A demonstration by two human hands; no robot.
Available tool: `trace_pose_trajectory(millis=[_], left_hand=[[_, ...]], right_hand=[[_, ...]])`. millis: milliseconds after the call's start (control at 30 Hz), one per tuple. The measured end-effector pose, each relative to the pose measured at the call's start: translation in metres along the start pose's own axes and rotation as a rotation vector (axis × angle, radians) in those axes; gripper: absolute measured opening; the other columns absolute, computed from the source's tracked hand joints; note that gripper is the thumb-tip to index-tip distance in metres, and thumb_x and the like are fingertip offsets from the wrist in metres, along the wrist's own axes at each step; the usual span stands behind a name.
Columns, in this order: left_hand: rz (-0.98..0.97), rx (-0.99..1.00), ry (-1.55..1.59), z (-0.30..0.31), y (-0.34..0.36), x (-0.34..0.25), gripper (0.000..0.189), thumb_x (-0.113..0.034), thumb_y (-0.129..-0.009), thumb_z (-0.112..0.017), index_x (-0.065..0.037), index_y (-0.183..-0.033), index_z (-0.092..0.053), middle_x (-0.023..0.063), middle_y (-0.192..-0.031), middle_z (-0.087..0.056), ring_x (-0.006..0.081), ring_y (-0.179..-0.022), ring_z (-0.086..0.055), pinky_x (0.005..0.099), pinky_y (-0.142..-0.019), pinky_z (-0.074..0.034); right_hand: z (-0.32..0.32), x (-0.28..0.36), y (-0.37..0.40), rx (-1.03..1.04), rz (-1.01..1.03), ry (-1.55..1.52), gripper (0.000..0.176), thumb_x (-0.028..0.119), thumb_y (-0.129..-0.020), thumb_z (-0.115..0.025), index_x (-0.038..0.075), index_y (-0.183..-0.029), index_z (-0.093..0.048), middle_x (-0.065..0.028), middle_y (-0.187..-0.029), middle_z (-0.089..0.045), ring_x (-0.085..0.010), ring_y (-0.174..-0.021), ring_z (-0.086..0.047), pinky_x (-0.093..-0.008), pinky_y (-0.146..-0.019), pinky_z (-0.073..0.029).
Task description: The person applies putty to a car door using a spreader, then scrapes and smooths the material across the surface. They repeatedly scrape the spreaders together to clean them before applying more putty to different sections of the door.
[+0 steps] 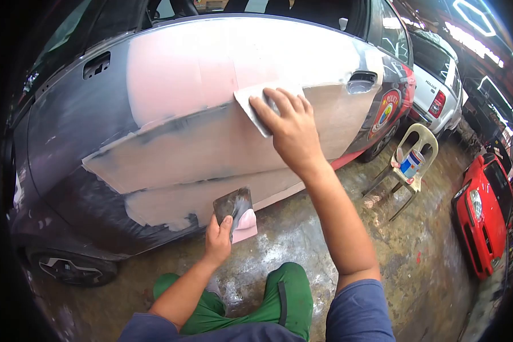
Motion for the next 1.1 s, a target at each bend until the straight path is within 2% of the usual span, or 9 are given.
trace_pose_trajectory(millis=[100, 200, 300, 433, 467, 600, 700, 933, 1100], left_hand=[[0.013, 0.006, 0.005, -0.002, 0.003, 0.000, 0.033, -0.025, -0.108, -0.051, 0.001, -0.125, -0.058, 0.0231, -0.101, -0.070, 0.0386, -0.092, -0.069, 0.0446, -0.083, -0.051], [-0.025, -0.003, -0.023, -0.005, 0.003, 0.003, 0.033, -0.026, -0.107, -0.051, 0.001, -0.125, -0.058, 0.0230, -0.099, -0.070, 0.0383, -0.091, -0.070, 0.0446, -0.081, -0.052], [-0.020, 0.017, -0.008, -0.010, 0.004, 0.002, 0.033, -0.026, -0.107, -0.051, 0.001, -0.125, -0.057, 0.0232, -0.098, -0.071, 0.0398, -0.090, -0.070, 0.0453, -0.081, -0.052], [-0.003, 0.046, -0.036, -0.015, 0.005, -0.002, 0.034, -0.025, -0.108, -0.051, 0.002, -0.127, -0.057, 0.0242, -0.101, -0.071, 0.0432, -0.093, -0.070, 0.0462, -0.082, -0.052], [0.013, 0.060, -0.048, -0.014, 0.005, -0.004, 0.034, -0.025, -0.108, -0.051, 0.002, -0.128, -0.057, 0.0245, -0.102, -0.071, 0.0441, -0.095, -0.069, 0.0464, -0.083, -0.052], [-0.067, 0.037, -0.021, -0.016, 0.005, -0.010, 0.036, -0.025, -0.108, -0.050, 0.002, -0.132, -0.055, 0.0260, -0.107, -0.071, 0.0457, -0.101, -0.069, 0.0458, -0.086, -0.052], [-0.049, 0.046, -0.019, -0.015, 0.005, -0.011, 0.037, -0.025, -0.108, -0.050, 0.002, -0.134, -0.054, 0.0264, -0.108, -0.071, 0.0458, -0.103, -0.069, 0.0455, -0.087, -0.052], [-0.018, 0.040, -0.006, -0.013, 0.006, -0.004, 0.038, -0.026, -0.108, -0.050, 0.002, -0.134, -0.055, 0.0256, -0.106, -0.071, 0.0434, -0.098, -0.070, 0.0449, -0.085, -0.052], [-0.012, 0.023, -0.029, -0.013, 0.004, 0.001, 0.037, -0.027, -0.108, -0.050, 0.001, -0.131, -0.056, 0.0236, -0.102, -0.071, 0.0396, -0.093, -0.070, 0.0435, -0.083, -0.052]], right_hand=[[0.006, 0.008, 0.021, 0.053, -0.007, 0.044, 0.053, 0.000, -0.087, -0.056, 0.019, -0.135, -0.063, -0.0105, -0.134, -0.060, -0.0293, -0.128, -0.056, -0.0489, -0.106, -0.042], [0.027, -0.012, 0.006, -0.003, -0.015, -0.120, 0.049, -0.002, -0.088, -0.054, 0.018, -0.132, -0.066, -0.0113, -0.132, -0.063, -0.0320, -0.124, -0.059, -0.0480, -0.106, -0.044], [0.038, -0.045, -0.048, -0.022, -0.017, -0.193, 0.049, -0.006, -0.087, -0.049, 0.014, -0.127, -0.069, -0.0134, -0.127, -0.067, -0.0378, -0.117, -0.063, -0.0469, -0.101, -0.049], [0.033, -0.083, -0.115, 0.003, 0.006, -0.192, 0.052, -0.007, -0.086, -0.046, 0.014, -0.129, -0.069, -0.0122, -0.129, -0.067, -0.0368, -0.118, -0.063, -0.0452, -0.102, -0.050], [0.031, -0.085, -0.124, 0.047, -0.059, -0.154, 0.048, -0.009, -0.089, -0.045, 0.007, -0.129, -0.067, -0.0169, -0.129, -0.066, -0.0365, -0.120, -0.062, -0.0404, -0.105, -0.048], [0.012, -0.101, -0.149, 0.076, -0.030, -0.188, 0.052, -0.011, -0.089, -0.043, 0.007, -0.131, -0.066, -0.0157, -0.130, -0.066, -0.0348, -0.121, -0.062, -0.0385, -0.107, -0.047], [0.005, -0.105, -0.154, 0.123, -0.046, -0.139, 0.057, -0.003, -0.090, -0.042, 0.022, -0.134, -0.067, -0.0070, -0.141, -0.063, -0.0330, -0.126, -0.061, -0.0432, -0.108, -0.049], [0.003, -0.101, -0.153, 0.091, 0.003, -0.142, 0.053, -0.002, -0.091, -0.043, 0.019, -0.132, -0.068, -0.0080, -0.138, -0.064, -0.0333, -0.125, -0.061, -0.0438, -0.106, -0.049], [-0.003, -0.095, -0.121, 0.030, 0.067, -0.169, 0.048, -0.002, -0.089, -0.046, 0.016, -0.128, -0.069, -0.0108, -0.131, -0.067, -0.0357, -0.121, -0.061, -0.0451, -0.103, -0.050]])
Point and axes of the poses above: each hand's wrist, its own y-axis away from the middle knuckle, its own z-axis out of the back of the hand, x = y × z, the point moved 1 cm from there along -y, towards the middle knuckle
